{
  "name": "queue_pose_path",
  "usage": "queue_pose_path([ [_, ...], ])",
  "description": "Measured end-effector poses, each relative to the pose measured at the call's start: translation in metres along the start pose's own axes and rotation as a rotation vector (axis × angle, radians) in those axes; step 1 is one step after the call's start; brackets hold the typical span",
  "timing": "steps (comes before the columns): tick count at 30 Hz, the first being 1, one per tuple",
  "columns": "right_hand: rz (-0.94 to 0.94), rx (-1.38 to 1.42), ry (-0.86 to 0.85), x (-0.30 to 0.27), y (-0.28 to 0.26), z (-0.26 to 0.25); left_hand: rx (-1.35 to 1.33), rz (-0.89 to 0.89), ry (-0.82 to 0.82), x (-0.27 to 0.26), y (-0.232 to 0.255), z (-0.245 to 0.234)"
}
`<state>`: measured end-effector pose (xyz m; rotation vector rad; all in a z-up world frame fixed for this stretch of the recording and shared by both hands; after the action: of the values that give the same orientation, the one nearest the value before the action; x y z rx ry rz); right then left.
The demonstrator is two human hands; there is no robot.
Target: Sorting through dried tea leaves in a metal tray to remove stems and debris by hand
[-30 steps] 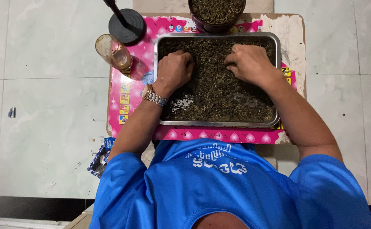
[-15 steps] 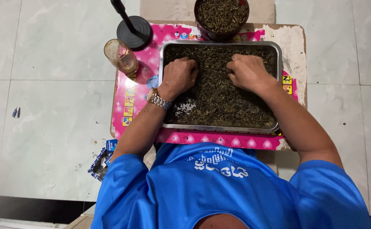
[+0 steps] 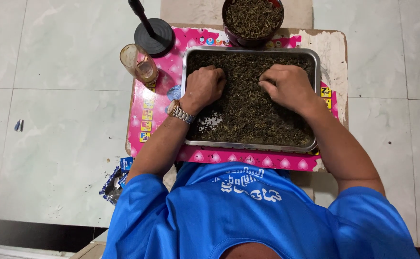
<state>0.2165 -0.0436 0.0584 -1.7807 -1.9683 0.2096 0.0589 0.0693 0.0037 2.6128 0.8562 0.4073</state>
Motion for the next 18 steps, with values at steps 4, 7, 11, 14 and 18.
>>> queue_pose_path([
  [4,0.032,0.083,-0.021,-0.006,0.003,0.005,0.006,0.002,0.003,0.002,0.001,-0.003],
  [7,0.093,0.273,-0.002,-0.013,-0.002,-0.003,0.016,0.001,-0.031,0.000,0.003,-0.002],
  [11,0.140,0.361,-0.009,-0.013,0.005,-0.004,-0.002,-0.007,-0.028,0.000,0.003,-0.002],
  [14,0.178,0.399,0.000,0.005,0.016,-0.019,0.000,-0.009,-0.034,0.000,0.003,-0.002],
  [18,0.415,0.652,0.074,0.068,0.071,-0.015,0.118,0.070,-0.007,0.001,-0.005,0.014],
])
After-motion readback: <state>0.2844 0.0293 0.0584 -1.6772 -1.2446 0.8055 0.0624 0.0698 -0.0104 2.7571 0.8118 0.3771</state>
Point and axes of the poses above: each hand's wrist, its own x-axis towards the middle knuckle, its own z-axis out of the palm, y = z × x, the point moved 9 cm from there along x, towards the middle knuckle, and after that the axes turned 7 degrees about z, right-handed, at the moved point
